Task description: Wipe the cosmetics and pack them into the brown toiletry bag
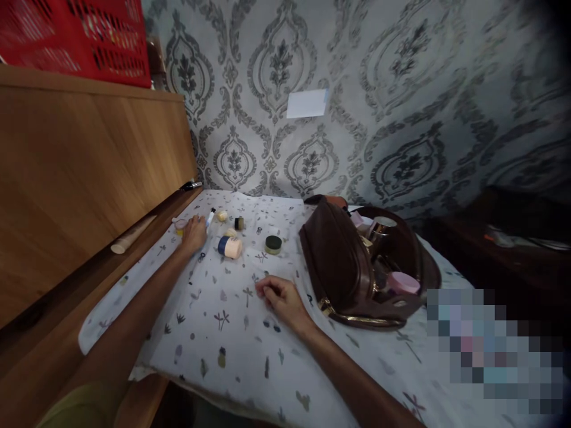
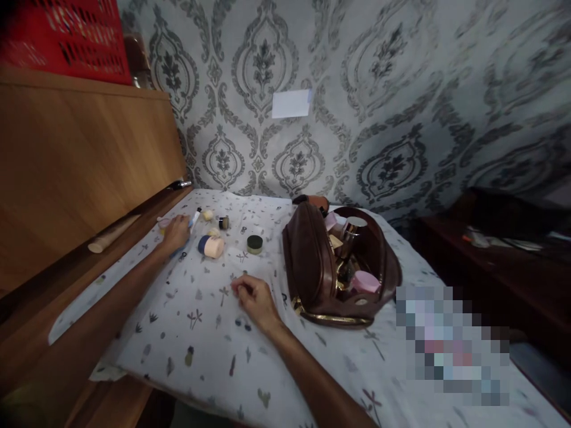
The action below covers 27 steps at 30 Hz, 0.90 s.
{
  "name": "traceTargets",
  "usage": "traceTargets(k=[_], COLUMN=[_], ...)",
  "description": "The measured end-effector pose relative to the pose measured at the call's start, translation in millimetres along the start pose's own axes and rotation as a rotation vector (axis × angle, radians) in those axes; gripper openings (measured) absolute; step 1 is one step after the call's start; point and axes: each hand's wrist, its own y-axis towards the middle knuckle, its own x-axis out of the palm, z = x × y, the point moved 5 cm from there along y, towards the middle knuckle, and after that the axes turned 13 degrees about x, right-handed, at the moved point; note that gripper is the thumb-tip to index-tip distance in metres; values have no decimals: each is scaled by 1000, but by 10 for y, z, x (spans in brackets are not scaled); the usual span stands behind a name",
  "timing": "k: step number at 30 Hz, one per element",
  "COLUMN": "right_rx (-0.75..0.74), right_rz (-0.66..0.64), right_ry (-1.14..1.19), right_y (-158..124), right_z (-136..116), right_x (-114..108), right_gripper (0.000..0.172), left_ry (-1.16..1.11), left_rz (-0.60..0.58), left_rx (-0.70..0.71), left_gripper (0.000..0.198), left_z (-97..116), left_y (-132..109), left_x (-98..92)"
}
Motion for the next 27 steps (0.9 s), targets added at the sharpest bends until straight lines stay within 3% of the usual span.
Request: traceTargets(k=[6,15,20,22,24,27], right_rx=[29,9,14,6,-4,-22], right_rz=[-13,-9,-9,-25,-24,-5], right_ry=[75,49,55,68,93,208], right_y=[-43,-68,-82,-89,-90,-90], right_z=[85,35,39,38,36,13], right_x=[14,-7,-8,-5,-11,-38], right_gripper=[15,18,14,11,11,31], left_ry=[150,267,279,226,81,-286], left_rz=[-157,-185,-138,-60,81,194], left_rx=[69,238,292,272,254,303], left_gripper=[36,34,28,28,28,30], left_z=[14,210,444,529,633,884], left_y=[36,17,-205,-304,-401,-529], left_x=[2,-356,-574,-691,-845,-1014])
